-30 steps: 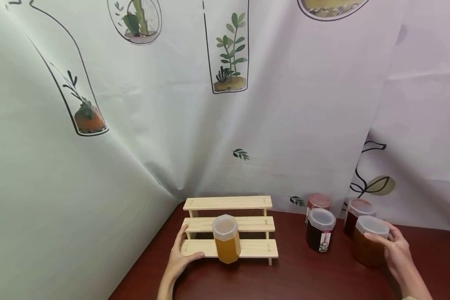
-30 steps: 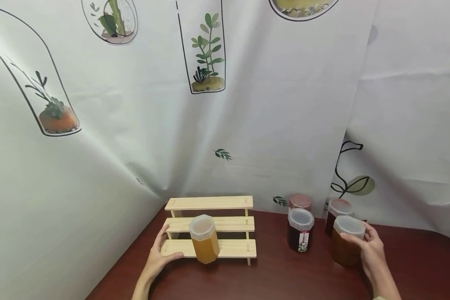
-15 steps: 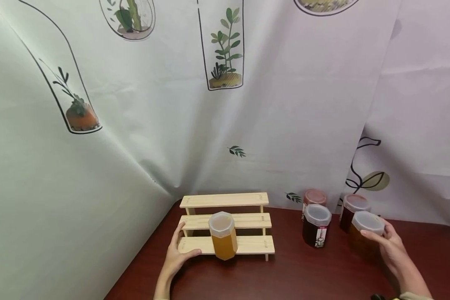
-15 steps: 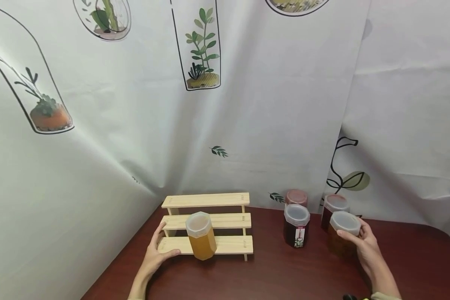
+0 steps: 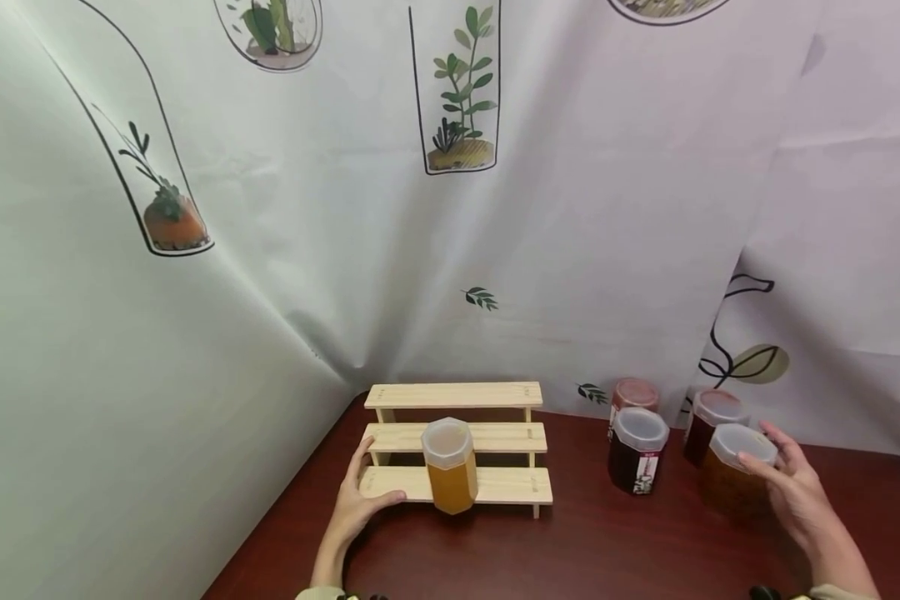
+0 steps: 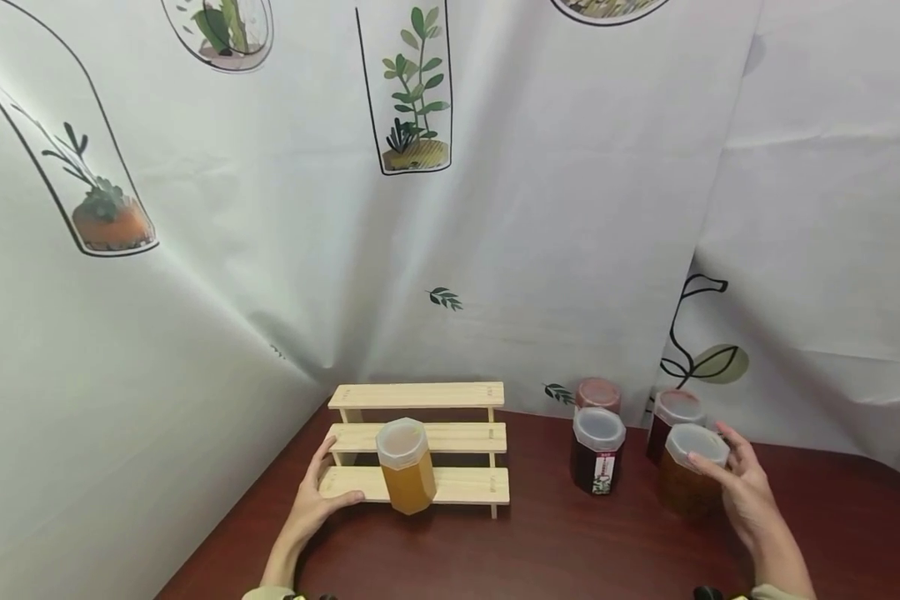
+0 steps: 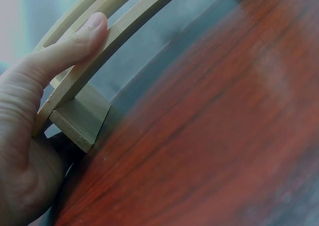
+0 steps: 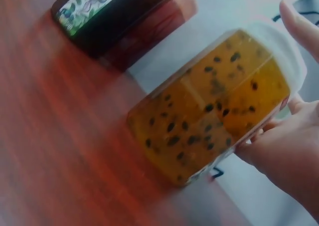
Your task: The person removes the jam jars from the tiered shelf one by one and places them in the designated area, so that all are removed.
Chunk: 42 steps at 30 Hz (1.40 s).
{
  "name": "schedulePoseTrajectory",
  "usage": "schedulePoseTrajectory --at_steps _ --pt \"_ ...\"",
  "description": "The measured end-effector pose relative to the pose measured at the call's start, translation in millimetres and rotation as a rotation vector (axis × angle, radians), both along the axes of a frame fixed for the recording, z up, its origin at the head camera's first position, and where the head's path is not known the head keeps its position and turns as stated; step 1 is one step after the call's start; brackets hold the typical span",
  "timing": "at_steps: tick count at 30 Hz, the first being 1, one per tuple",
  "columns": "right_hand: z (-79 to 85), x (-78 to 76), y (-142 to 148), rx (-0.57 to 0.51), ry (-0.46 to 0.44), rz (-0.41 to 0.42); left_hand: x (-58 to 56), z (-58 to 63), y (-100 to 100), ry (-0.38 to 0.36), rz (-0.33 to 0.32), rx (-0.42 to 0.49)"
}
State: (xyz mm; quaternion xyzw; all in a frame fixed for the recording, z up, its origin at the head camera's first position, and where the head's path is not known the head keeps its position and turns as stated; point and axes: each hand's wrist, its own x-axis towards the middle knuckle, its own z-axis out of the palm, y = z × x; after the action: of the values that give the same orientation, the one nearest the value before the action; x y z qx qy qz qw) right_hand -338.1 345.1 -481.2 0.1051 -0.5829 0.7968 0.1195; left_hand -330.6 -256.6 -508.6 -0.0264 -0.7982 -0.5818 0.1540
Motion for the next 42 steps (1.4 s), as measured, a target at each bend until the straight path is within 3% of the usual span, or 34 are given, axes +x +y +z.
schedulePoseTrajectory --at_steps 5,12,15,18,21,27,32,38,42 --pt "10.8 4.2 -6.8 0.032 0.019 -0.076 1.4 2.5 2.2 -0.013 -0.005 -0.005" --pt "37.6 14.7 -29.3 0.332 -0.050 -0.366 2.5 3.3 1.6 -0.010 -0.012 0.000" --pt "54.0 17.8 -45.3 0.260 -0.004 -0.395 4.0 3.2 0.3 -0.012 -0.011 -0.001" --pt "66.5 18.6 -66.5 0.080 0.115 -0.362 5.1 3.2 -1.3 -0.010 -0.002 0.008" --pt "73.5 19.8 -85.9 0.033 0.214 -0.312 5.5 3.5 -1.9 0.006 -0.016 0.026" --pt "78.3 21.1 -116.8 0.109 0.282 -0.187 4.4 2.3 1.6 0.009 -0.031 0.040" --pt "72.9 15.0 -150.1 0.167 0.261 -0.109 5.7 0.1 3.0 0.010 -0.026 0.045" --pt "65.1 3.8 -198.0 0.329 0.224 -0.031 8.8 -1.8 2.7 0.008 -0.015 0.046" --pt "56.1 -7.9 -232.7 0.438 0.207 0.065 7.4 0.3 2.3 0.007 -0.005 0.036"
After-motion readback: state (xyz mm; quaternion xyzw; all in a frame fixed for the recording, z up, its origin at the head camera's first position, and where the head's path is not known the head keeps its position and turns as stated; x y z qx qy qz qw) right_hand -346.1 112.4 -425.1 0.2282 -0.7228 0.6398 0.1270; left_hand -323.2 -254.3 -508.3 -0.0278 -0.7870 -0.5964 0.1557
